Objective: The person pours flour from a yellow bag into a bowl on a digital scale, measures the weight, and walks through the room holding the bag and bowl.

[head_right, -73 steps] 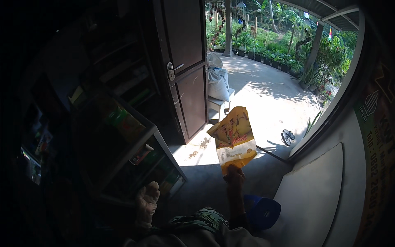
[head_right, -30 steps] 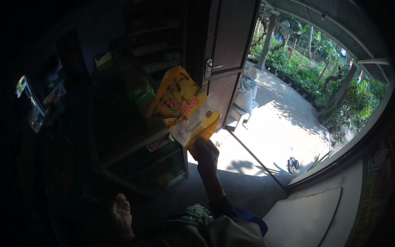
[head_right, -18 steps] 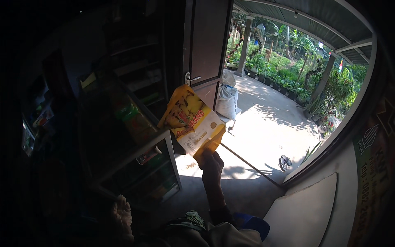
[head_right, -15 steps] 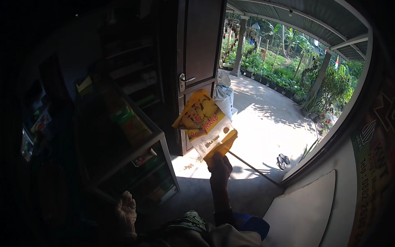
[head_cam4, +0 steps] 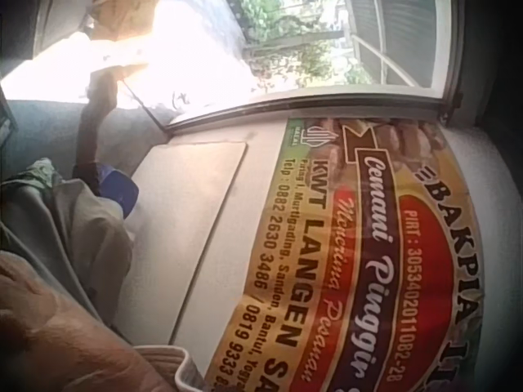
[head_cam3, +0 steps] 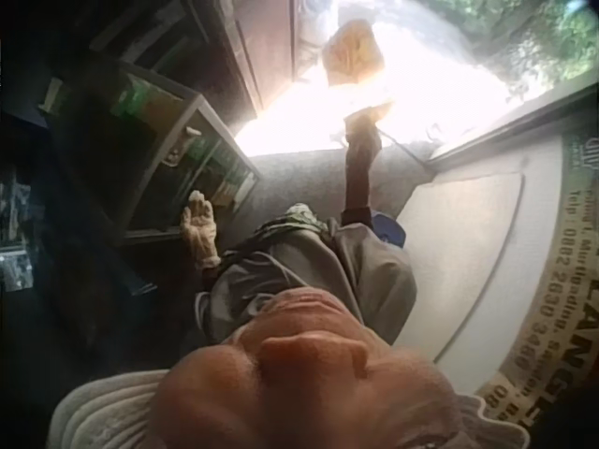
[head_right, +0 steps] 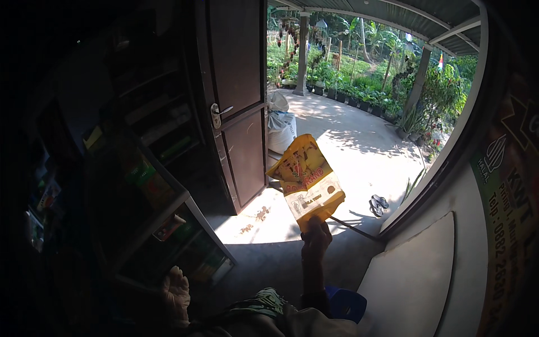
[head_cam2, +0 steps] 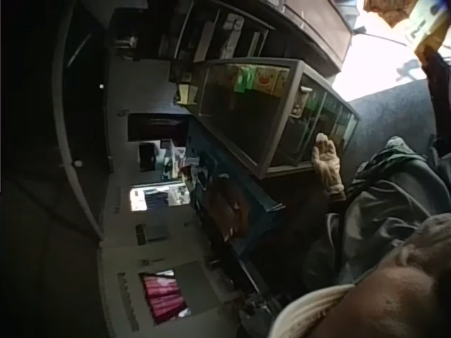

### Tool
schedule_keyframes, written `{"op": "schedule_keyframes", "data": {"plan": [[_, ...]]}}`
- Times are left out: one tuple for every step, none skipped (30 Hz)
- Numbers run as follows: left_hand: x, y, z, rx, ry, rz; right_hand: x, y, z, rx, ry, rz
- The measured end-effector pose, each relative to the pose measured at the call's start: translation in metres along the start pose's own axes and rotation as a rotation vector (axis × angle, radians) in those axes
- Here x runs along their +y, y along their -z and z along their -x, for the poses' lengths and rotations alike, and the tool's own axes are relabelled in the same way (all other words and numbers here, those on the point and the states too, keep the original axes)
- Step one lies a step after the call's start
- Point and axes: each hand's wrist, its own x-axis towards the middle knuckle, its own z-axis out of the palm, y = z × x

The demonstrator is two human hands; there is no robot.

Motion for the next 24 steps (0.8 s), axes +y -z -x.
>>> {"op": "schedule_keyframes", "data": {"plan": [[-0.003,0.005,-0.005,0.007,0.007,0.015,-0.001,0.003,-0.003,-0.020,-0.008,-0.001],[-0.005,0.004,-0.007,0.007,0.002,0.012,-0.002,0.002,-0.005,-0.022,-0.012,-0.004],[-0.007,0.004,-0.008,0.000,0.010,0.029,-0.005,0.000,-0.005,0.003,-0.012,-0.004],[-0.008,0.003,-0.008,-0.007,0.019,0.046,-0.006,0.000,-0.006,0.029,-0.012,-0.003],[-0.009,0.003,-0.009,-0.006,0.014,0.045,-0.004,0.002,-0.008,0.027,-0.017,-0.005],[-0.011,0.001,-0.012,-0.024,0.018,0.042,-0.003,0.007,-0.012,0.017,0.075,0.073],[-0.012,-0.001,-0.014,-0.043,0.022,0.038,-0.002,0.012,-0.015,0.007,0.167,0.150],[-0.014,-0.004,-0.016,-0.050,0.025,0.036,-0.005,0.014,-0.017,0.010,0.172,0.145],[-0.016,-0.006,-0.016,-0.067,0.034,0.043,-0.009,0.015,-0.018,0.039,0.140,0.102],[-0.017,-0.009,-0.017,-0.084,0.042,0.050,-0.012,0.018,-0.019,0.068,0.107,0.059],[-0.018,-0.012,-0.018,-0.091,0.045,0.047,-0.013,0.022,-0.022,0.072,0.112,0.053],[-0.020,-0.015,-0.019,-0.098,0.047,0.049,-0.012,0.027,-0.026,0.049,0.098,0.030],[-0.020,-0.017,-0.018,-0.100,0.041,0.052,-0.009,0.030,-0.029,0.020,0.078,0.010],[-0.022,-0.017,-0.019,-0.104,0.046,0.052,-0.012,0.029,-0.029,0.023,0.083,0.008],[-0.023,-0.015,-0.022,-0.103,0.040,0.060,-0.014,0.026,-0.030,0.079,0.043,-0.032],[-0.024,-0.015,-0.025,-0.102,0.035,0.068,-0.016,0.023,-0.030,0.135,0.004,-0.072],[-0.024,-0.016,-0.026,-0.103,0.036,0.065,-0.016,0.022,-0.030,0.137,0.004,-0.073],[-0.024,-0.017,-0.028,-0.103,0.050,0.075,-0.017,0.021,-0.030,0.151,0.015,-0.066],[-0.024,-0.019,-0.029,-0.102,0.066,0.085,-0.017,0.022,-0.030,0.166,0.026,-0.059],[-0.025,-0.020,-0.030,-0.104,0.067,0.083,-0.017,0.025,-0.031,0.168,0.027,-0.060],[-0.027,-0.022,-0.031,-0.119,0.068,0.075,-0.017,0.030,-0.033,0.132,0.022,-0.070],[-0.025,-0.022,-0.032,-0.131,0.062,0.062,-0.013,0.031,-0.034,0.093,0.009,-0.083],[-0.026,-0.022,-0.034,-0.138,0.060,0.063,-0.015,0.030,-0.034,0.090,0.013,-0.089],[-0.026,-0.020,-0.036,-0.145,0.051,0.055,-0.017,0.029,-0.032,0.101,0.018,-0.069]]}}
